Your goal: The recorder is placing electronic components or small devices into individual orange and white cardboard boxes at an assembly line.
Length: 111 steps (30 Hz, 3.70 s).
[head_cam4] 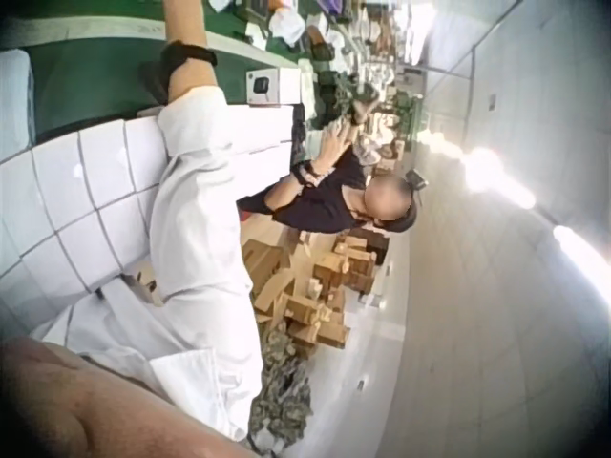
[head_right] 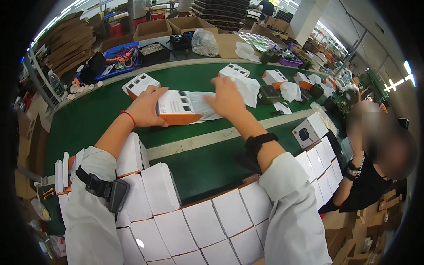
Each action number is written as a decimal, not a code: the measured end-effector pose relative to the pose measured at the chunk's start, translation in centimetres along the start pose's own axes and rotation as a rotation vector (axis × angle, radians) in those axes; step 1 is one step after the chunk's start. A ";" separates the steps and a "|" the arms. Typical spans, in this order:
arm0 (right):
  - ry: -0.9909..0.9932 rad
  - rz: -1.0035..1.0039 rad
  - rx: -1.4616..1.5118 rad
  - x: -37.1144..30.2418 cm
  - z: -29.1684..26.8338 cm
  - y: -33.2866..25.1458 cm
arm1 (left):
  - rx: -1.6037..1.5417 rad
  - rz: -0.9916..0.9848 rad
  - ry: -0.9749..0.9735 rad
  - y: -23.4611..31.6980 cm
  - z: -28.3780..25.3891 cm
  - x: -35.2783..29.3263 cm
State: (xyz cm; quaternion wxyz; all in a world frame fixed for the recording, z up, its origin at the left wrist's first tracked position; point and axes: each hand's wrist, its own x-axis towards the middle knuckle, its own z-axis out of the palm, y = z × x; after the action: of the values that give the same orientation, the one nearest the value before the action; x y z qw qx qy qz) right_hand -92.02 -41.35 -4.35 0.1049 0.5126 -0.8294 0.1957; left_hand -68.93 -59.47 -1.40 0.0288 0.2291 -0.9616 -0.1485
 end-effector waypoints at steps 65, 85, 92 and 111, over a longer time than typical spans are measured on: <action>-0.417 0.846 -0.440 -12.9 -18.6 24.4 | -0.163 0.211 0.040 -3.9 1.5 1.8; 0.406 -0.219 0.356 -0.1 -5.5 -3.6 | -1.449 0.227 -0.179 -1.7 -0.4 1.3; -0.304 -0.010 0.999 1.6 -2.9 -2.9 | -1.214 0.162 0.136 -2.3 -0.9 1.5; -0.074 0.465 -0.165 1.7 2.0 7.0 | -0.498 0.167 0.151 -2.8 0.8 1.5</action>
State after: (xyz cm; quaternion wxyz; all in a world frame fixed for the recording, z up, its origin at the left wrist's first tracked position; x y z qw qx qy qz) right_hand -98.99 -40.82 -6.99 0.0683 0.3045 -0.9415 0.1273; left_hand -69.18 -62.28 -2.99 0.1680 0.1452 -0.9062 -0.3598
